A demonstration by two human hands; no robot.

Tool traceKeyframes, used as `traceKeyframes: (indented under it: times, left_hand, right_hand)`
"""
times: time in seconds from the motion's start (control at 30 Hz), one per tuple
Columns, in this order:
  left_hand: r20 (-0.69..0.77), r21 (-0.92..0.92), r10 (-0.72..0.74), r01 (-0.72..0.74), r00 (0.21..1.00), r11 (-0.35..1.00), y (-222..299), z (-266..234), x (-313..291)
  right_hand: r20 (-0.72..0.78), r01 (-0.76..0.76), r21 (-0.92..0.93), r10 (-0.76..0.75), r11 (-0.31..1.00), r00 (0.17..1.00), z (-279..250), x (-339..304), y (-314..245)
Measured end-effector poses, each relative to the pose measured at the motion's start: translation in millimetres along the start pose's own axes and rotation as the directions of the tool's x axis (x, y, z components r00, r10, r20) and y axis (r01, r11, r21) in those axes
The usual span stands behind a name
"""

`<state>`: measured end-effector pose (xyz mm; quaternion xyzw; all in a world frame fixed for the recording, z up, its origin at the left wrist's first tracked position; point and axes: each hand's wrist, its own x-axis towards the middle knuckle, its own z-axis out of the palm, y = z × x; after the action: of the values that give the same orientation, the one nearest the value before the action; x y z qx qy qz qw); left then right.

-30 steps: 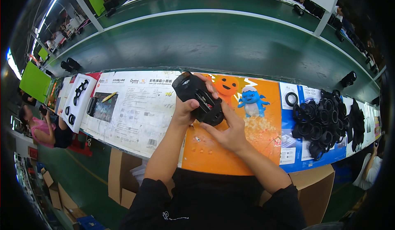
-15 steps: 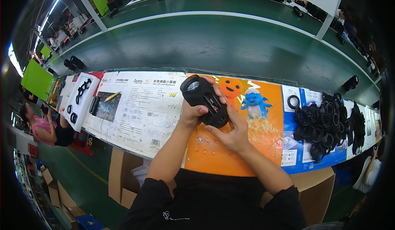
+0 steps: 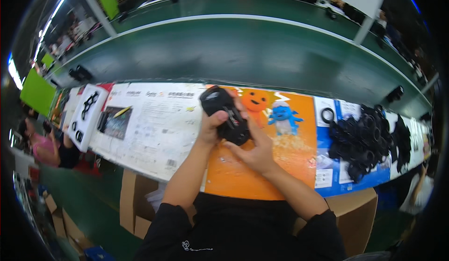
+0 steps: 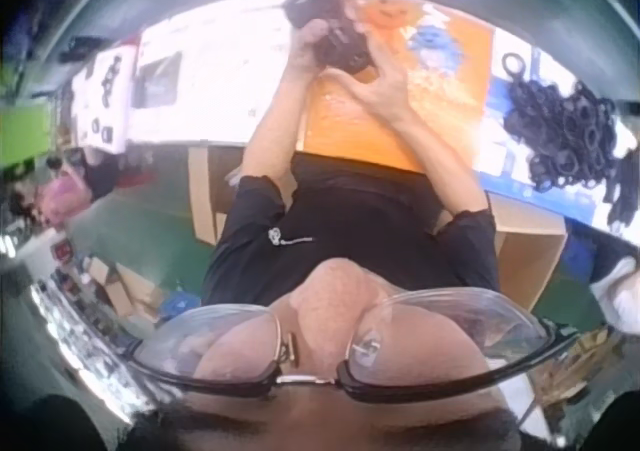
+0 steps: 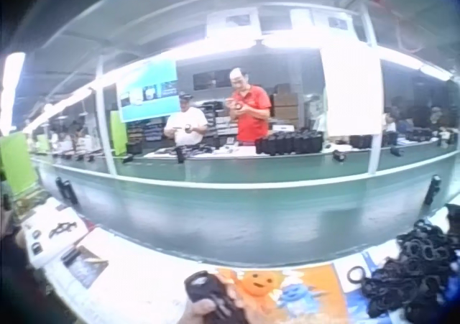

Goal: Assembling portable speakers by fitting rubber protective rings onto the ends.

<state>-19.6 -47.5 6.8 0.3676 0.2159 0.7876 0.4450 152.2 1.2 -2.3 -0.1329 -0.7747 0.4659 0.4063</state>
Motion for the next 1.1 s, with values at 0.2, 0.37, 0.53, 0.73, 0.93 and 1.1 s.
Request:
traceKeyframes:
  times: [0.2,0.37,0.53,0.73,0.93,1.1]
  left_hand:
    - [-0.142,0.027,-0.004,0.008,0.99,1.0,7,-14,-3]
    - [-0.149,0.174,-0.018,0.044,0.989,0.984,-7,-2,2]
    - [-0.202,0.308,-0.051,0.113,0.978,0.945,-18,-2,-4]
    - [-0.128,0.444,-0.153,0.194,0.98,0.874,-17,0,3]
    - [-0.074,0.426,-0.193,0.206,0.978,0.881,-7,1,1]
    - [-0.077,0.396,-0.201,0.215,0.976,0.893,-9,-4,-1]
  right_hand:
    - [0.144,-0.084,-0.07,0.093,0.994,0.985,-5,17,0]
    - [0.116,-0.04,-0.195,0.064,0.98,0.991,-44,20,25]
    - [-0.121,-0.062,-0.589,-0.013,0.806,0.993,-135,46,54]
    - [-0.123,-0.187,-0.866,0.165,0.464,0.979,-270,63,48]
    - [-0.085,-0.26,-0.946,0.63,0.192,0.772,-293,85,91]
    - [-0.061,-0.232,-0.921,0.472,0.314,0.879,-251,92,92]
